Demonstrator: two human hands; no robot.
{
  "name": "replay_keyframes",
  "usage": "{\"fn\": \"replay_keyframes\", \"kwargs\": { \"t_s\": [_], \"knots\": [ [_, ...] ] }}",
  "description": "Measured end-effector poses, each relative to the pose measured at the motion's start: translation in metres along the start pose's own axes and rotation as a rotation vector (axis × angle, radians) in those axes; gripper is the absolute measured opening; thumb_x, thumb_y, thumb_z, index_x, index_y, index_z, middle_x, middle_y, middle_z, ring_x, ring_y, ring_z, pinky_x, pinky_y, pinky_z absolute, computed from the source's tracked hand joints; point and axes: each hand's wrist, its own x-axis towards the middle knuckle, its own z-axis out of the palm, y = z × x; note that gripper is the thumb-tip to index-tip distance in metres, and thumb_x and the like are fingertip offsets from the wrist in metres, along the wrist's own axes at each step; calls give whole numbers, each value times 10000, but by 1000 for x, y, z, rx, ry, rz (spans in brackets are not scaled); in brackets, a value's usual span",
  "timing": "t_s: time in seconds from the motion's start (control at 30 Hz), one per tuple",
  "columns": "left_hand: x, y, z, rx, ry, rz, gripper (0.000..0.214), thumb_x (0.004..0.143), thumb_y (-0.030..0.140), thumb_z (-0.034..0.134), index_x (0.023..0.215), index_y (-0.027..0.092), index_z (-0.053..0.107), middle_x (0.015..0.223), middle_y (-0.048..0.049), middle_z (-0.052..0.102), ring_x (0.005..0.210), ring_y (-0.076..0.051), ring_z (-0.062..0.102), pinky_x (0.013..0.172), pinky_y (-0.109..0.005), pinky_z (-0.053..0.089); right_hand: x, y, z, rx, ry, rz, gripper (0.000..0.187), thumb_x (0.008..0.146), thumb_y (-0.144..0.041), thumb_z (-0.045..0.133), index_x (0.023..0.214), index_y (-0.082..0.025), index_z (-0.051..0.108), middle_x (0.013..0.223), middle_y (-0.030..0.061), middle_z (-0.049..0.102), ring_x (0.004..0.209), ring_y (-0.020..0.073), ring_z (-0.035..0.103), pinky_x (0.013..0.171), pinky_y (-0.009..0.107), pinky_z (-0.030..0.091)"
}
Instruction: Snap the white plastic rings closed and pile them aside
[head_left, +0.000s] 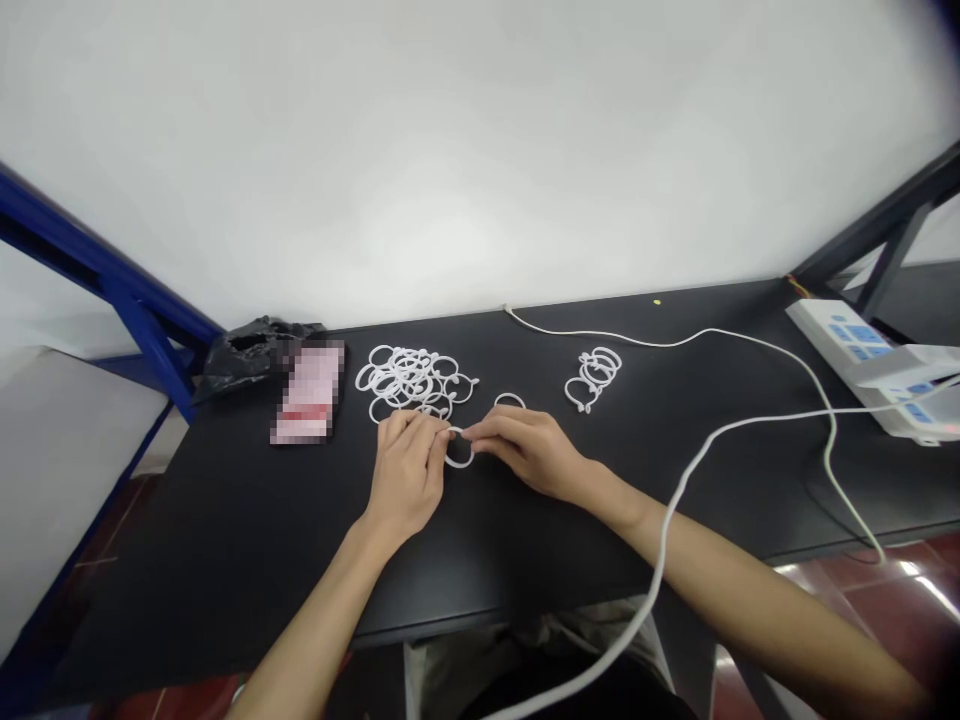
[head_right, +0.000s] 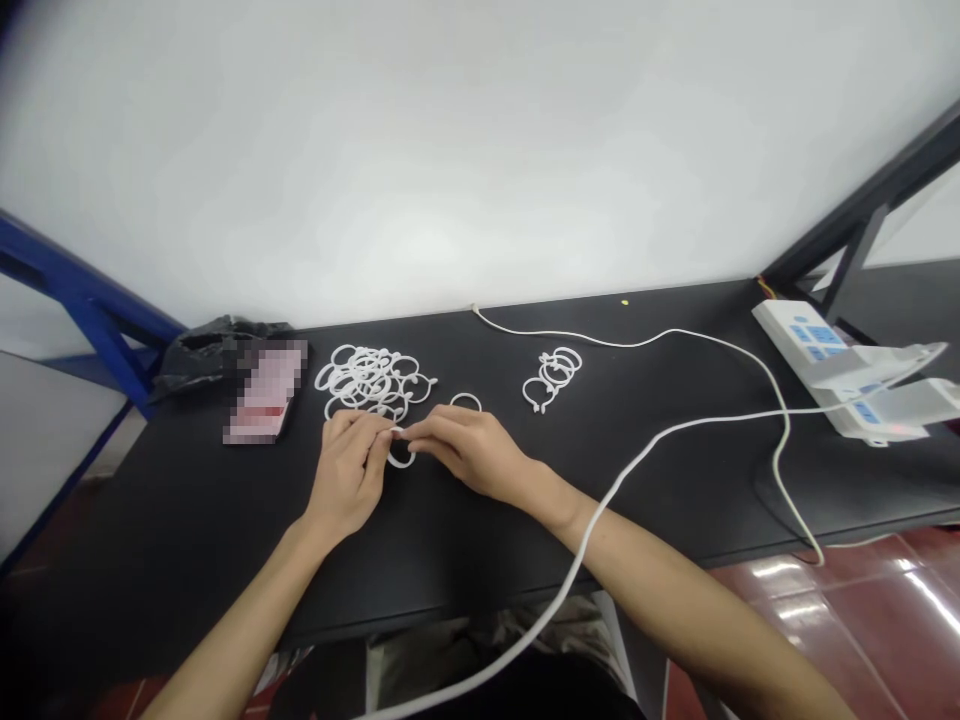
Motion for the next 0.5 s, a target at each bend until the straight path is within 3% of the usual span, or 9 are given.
{"fn": "replay_keyframes", "kwargs": {
  "t_s": [0.2, 0.27, 0.4, 0.5],
  "knots": [
    [1, 2, 1, 5, 18, 66, 197, 981, 209, 451, 910, 193, 635, 935, -43, 703, 908, -220, 524, 832, -404, 386, -1, 3, 6, -34, 79, 75, 123, 983, -255, 513, 972, -197, 621, 892, 42, 687, 807, 135, 648, 737, 254, 527],
    [1, 2, 1, 2, 28, 80, 176, 970, 281, 493, 986, 184, 639, 989, -61, 703, 940, -233, 531, 858, -418, 394, -1, 2, 6, -59, 76, 100, 131, 989, -269, 497, 966, -202, 607, 876, 38, 687, 787, 137, 650, 723, 256, 523],
    [-1, 3, 2, 4, -1, 123, 385, 887, 482, 603, 1125, 180, 619, 1038, -82, 694, 992, -265, 537, 897, -441, 401, -1, 2, 5, -89, 49, 138, 170, 1005, -293, 453, 940, -205, 582, 836, 31, 678, 727, 130, 637, 668, 241, 501],
    [-2, 5, 2, -3, -33, 136, 373, 874, 475, 624, 1113, 189, 622, 988, -68, 697, 975, -257, 545, 894, -429, 408, -2, 2, 6, -105, 38, 153, 197, 1011, -316, 434, 921, -208, 572, 822, 27, 675, 696, 126, 626, 640, 239, 491]
  ]
}}
